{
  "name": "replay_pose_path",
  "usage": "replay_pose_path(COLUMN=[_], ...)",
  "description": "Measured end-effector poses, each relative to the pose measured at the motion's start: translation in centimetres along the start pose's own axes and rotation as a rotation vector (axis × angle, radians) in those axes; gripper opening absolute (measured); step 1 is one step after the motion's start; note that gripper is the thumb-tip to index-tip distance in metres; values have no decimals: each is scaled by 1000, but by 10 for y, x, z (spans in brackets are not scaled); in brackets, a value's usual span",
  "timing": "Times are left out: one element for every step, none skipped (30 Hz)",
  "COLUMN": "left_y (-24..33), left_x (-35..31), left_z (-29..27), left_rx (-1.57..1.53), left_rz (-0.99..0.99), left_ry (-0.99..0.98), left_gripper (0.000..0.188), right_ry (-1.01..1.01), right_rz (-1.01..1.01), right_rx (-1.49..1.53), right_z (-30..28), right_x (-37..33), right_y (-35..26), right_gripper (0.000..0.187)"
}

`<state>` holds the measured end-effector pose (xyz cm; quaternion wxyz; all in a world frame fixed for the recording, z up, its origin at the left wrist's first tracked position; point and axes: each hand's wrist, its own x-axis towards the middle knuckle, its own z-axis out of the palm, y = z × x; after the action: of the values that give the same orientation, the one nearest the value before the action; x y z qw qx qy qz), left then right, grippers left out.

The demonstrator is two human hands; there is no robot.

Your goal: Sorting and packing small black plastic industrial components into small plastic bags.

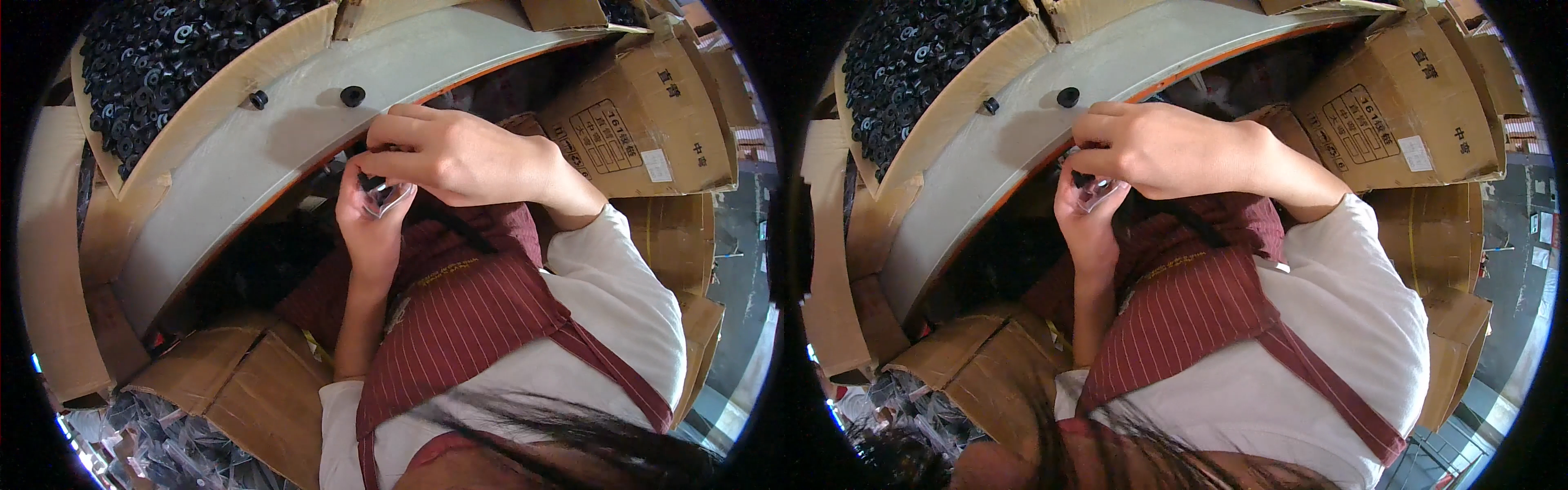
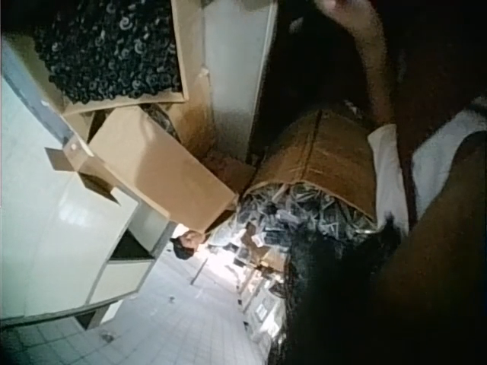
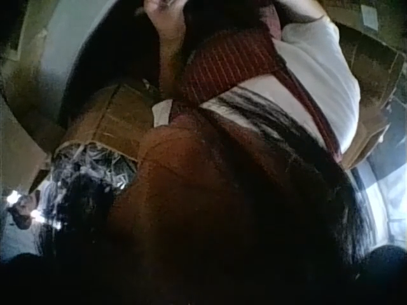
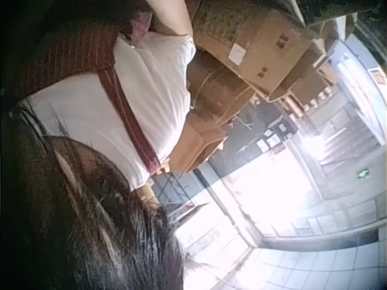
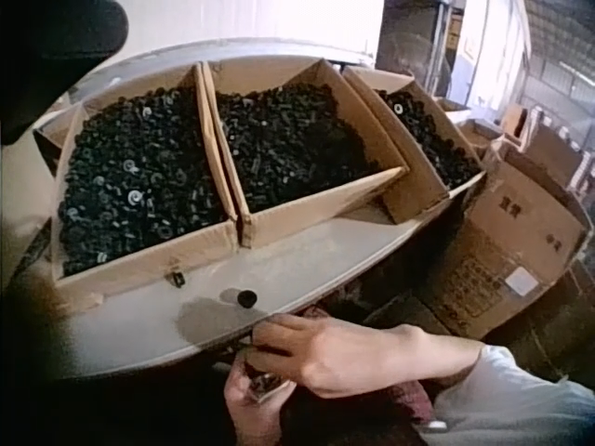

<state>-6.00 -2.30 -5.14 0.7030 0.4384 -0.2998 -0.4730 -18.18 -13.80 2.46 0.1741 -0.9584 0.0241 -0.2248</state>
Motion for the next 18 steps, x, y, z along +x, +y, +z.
replay_pose_path(left_y=[1, 2, 2, 1, -1, 0, 0, 2, 4, 3, 2, 1, 1, 1, 1, 0, -1, -1], left_x=[0, -1, -1, -1, -1, 0, -1, -2, -2, -2, -1, -1, -1, 0, 0, 0, 1, 0], left_z=[3, 6, 7, 5, 1, 0, 1, 3, 4, 4, 3, 3, 3, 4, 5, 3, 1, -2], left_rx=[0, -11, -20, -20, 13, 46, 45, 50, 55, 56, 7, -42, -42, -10, 22, 23, 86, 151], left_rz=[0, 7, 16, 17, 40, 64, 64, 72, 81, 82, 53, 25, 26, 21, 16, 18, 23, 28], left_ry=[-1, 12, 27, 27, -36, -98, -99, -86, -74, -77, -86, -95, -99, -95, -90, -86, -86, -75], left_gripper=[47, 46, 45, 45, 44, 43, 43, 42, 41, 41, 40, 38, 38, 37, 36, 36, 37, 38], right_ry=[-18, -37, -36, -47, -57, -57, -65, -74, -72, -30, 13, 15, 31, 48, 80, 109, 190, 282], right_rz=[-5, -10, -10, -39, -68, -68, -68, -67, -66, -88, -110, -109, -122, -135, -88, -44, 4, 201], right_rx=[-9, -19, -18, 16, 51, 50, 100, 150, 148, 200, 252, 249, 251, 253, 218, 187, 51, 85], right_z=[-1, -1, -2, -2, -3, -4, -5, -6, -4, -2, -1, -2, -3, -6, -15, -28, -42, -54], right_x=[0, -1, -1, -2, -2, -2, -1, -1, -1, -3, -4, -4, -6, -8, -11, -15, -18, -25], right_y=[-1, -2, -4, -5, -6, -7, -8, -9, -7, -5, -3, -1, 0, 2, 5, 11, 19, 26], right_gripper=[37, 36, 36, 36, 36, 36, 36, 36, 36, 36, 36, 36, 34, 33, 33, 33, 32, 26])
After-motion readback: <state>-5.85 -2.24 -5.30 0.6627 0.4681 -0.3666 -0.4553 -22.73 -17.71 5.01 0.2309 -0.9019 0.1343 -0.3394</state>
